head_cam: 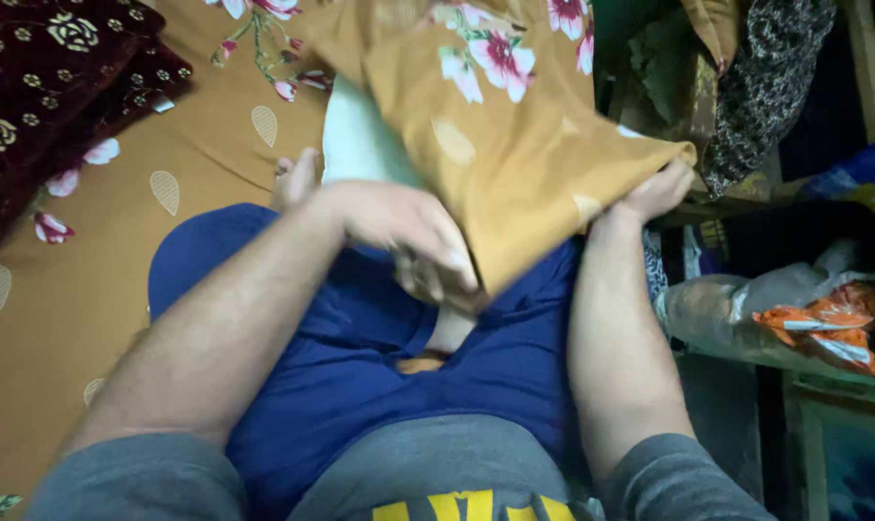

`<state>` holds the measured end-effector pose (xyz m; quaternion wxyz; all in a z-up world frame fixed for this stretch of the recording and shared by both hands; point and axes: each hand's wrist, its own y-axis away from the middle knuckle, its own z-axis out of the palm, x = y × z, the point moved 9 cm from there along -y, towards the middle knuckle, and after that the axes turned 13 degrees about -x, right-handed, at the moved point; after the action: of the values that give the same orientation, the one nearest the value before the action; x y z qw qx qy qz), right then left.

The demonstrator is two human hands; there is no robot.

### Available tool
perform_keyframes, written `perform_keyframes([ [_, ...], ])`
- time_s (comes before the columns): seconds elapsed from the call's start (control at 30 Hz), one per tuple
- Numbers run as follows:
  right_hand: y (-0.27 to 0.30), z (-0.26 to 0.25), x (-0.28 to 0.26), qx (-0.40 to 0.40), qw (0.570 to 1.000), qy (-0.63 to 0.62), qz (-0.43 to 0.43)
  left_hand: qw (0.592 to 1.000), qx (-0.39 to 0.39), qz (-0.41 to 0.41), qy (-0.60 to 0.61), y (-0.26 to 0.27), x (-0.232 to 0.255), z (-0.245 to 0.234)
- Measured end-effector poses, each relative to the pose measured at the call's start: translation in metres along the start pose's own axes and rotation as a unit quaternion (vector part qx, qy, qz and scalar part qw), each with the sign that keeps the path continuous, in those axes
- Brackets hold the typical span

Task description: The person puts a floral patterned pillowcase onto a white pillow by hand, smoothing the fabric over the pillow surface and tucking the end in.

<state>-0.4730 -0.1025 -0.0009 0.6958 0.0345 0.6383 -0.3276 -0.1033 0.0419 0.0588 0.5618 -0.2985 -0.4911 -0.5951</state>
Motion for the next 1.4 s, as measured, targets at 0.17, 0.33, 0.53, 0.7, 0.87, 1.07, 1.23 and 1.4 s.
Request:
perform_keyframes([
  [0.17, 0.019, 0.012, 0.068, 0.033, 0.963, 0.028, 0.266, 0.959, 0.074, -0.099, -0.256, -0.03, -0.026, -0.03],
  [0.33, 0.031, 0.052, 0.038, -0.026, 0.98, 0.071, 0.184, 0.796, 0.48, -0.09, -0.358, 0.053, -0.017, -0.136],
  [0.53, 0.061, 0.13, 0.032, -0.359, 0.91, 0.178, 0.109, 0.693, 0.565, -0.103, -0.436, 0.062, -0.02, -0.161],
  [0.7, 0.112, 0.176, 0.005, -0.519, 0.821, 0.232, 0.053, 0.69, 0.484, -0.31, -0.439, 0.041, -0.031, -0.158],
  [0.87, 0.126, 0.188, -0.005, -0.564, 0.77, 0.275, 0.117, 0.671, 0.444, -0.291, -0.518, 0.038, -0.009, -0.138],
  [1.07, 0.109, 0.176, -0.004, -0.509, 0.792, 0.335, 0.028, 0.777, 0.416, -0.089, -0.464, 0.03, 0.039, -0.092],
  [1.23, 0.108, 0.176, -0.022, -0.478, 0.871, 0.112, 0.027, 0.807, 0.344, -0.043, -0.478, 0.011, 0.045, -0.048],
  [1.4, 0.141, 0.198, -0.049, -0.529, 0.769, 0.308, -0.185, 0.919, 0.067, 0.015, -0.389, -0.032, 0.023, 0.006],
])
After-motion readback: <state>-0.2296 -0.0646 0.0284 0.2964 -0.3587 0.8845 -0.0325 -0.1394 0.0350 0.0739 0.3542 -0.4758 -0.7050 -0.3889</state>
